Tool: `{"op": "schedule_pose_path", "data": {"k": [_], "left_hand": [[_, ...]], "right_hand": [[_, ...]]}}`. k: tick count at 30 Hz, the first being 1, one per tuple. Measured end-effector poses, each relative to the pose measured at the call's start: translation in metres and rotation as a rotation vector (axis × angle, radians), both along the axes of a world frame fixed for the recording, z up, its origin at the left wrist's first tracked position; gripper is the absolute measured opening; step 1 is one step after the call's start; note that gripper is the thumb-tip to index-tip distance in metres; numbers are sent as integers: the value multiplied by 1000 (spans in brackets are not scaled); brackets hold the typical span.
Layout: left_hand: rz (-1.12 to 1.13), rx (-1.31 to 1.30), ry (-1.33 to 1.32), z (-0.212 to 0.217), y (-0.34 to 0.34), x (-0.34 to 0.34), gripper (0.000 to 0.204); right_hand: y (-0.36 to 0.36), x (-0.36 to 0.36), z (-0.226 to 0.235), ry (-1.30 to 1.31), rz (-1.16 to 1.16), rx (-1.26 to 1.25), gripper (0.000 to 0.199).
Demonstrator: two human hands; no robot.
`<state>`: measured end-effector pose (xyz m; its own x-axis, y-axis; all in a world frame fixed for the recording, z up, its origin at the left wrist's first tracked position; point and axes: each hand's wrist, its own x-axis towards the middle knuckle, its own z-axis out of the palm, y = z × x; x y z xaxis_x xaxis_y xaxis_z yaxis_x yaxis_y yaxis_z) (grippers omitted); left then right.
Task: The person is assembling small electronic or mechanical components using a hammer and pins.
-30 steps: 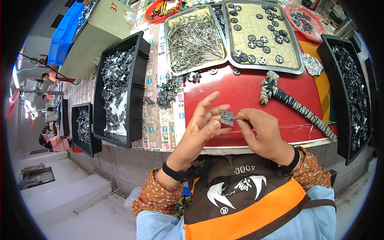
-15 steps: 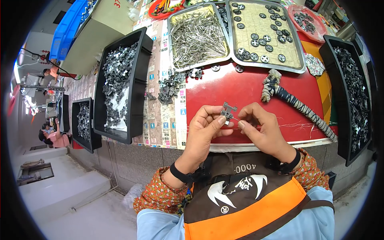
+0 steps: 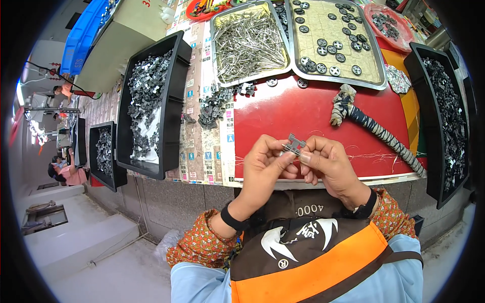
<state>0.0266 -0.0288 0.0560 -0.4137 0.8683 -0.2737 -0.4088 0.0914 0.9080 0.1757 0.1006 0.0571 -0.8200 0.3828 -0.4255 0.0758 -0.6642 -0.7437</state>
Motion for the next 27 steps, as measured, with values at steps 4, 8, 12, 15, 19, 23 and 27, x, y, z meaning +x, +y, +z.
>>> {"op": "schedule_pose_path", "data": {"k": [4, 8, 12, 15, 19, 23, 27], "left_hand": [[36, 27, -6, 1, 0, 4, 16], [24, 25, 12, 1, 4, -2, 16], [43, -15, -38, 4, 4, -6, 19], [88, -21, -104, 1, 4, -15, 20], [164, -28, -68, -1, 0, -28, 20], [189, -32, -51, -3, 1, -34, 24], [236, -65, -42, -8, -9, -41, 26]], "right_hand": [[1, -3, 5, -21, 7, -38, 15], [3, -6, 4, -36, 19, 70, 14], [15, -13, 16, -165, 165, 266, 15], [39, -24, 8, -129, 148, 931, 14], [72, -71, 10, -161, 32, 1585, 8], [93, -110, -10, -249, 189, 1885, 19], [92, -122, -23, -251, 238, 1929, 26]]}}
